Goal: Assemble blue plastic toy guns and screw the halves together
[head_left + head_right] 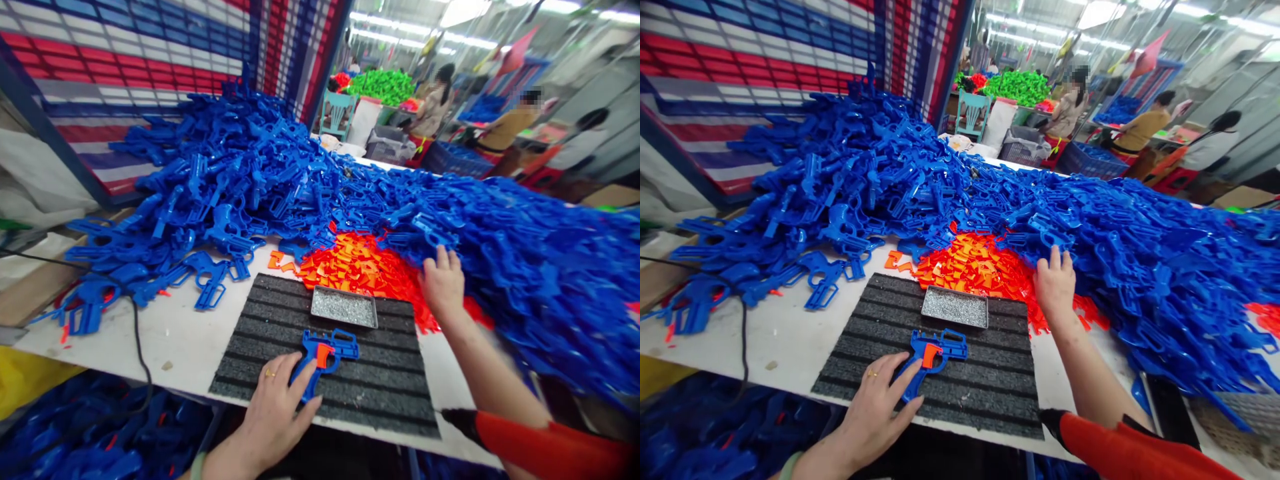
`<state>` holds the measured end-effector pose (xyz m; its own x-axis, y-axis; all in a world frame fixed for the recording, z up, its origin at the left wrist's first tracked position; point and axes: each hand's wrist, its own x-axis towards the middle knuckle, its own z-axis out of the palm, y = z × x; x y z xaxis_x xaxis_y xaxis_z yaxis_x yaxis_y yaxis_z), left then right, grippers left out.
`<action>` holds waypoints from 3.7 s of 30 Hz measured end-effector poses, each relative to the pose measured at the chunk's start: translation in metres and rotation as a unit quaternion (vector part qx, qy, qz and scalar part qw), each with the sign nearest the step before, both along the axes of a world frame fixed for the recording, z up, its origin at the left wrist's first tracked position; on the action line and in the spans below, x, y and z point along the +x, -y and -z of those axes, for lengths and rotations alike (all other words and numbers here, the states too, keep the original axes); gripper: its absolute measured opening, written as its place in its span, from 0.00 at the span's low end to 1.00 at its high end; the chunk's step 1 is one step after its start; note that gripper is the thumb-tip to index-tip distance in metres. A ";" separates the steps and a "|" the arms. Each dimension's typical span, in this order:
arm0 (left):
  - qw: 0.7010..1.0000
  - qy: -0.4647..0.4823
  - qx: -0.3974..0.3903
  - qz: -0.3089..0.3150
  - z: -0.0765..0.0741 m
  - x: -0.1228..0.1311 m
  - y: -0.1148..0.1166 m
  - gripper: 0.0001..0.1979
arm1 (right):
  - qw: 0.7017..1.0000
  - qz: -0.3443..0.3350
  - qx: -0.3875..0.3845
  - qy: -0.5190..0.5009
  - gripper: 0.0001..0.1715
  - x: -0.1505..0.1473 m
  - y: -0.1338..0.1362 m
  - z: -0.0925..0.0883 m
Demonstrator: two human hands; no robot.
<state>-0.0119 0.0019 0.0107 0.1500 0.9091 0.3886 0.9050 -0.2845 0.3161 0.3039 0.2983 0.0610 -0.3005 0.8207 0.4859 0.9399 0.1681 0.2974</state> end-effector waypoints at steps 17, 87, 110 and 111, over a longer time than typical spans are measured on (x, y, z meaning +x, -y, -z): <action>0.932 0.356 -0.060 -0.034 -0.031 0.003 -0.026 0.16 | 0.793 -0.118 -0.049 -0.596 0.13 -0.047 0.106 -0.018; 0.997 -0.011 0.017 -0.078 -0.015 0.016 0.013 0.16 | 0.879 -0.310 -0.276 -0.237 0.26 -0.081 0.187 0.045; 0.997 0.033 0.008 -0.067 -0.010 0.011 0.014 0.16 | 0.854 -0.263 -0.339 -0.293 0.29 -0.089 0.187 0.035; 0.997 0.034 0.010 -0.065 -0.009 0.011 0.014 0.17 | 0.854 -0.283 -0.341 -0.271 0.30 -0.088 0.187 0.035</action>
<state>-0.0006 -0.0123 0.0199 0.0032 0.9108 0.4128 0.9114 -0.1725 0.3736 0.2161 0.1115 0.0256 -0.6259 0.7661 0.1461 0.6184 0.6016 -0.5055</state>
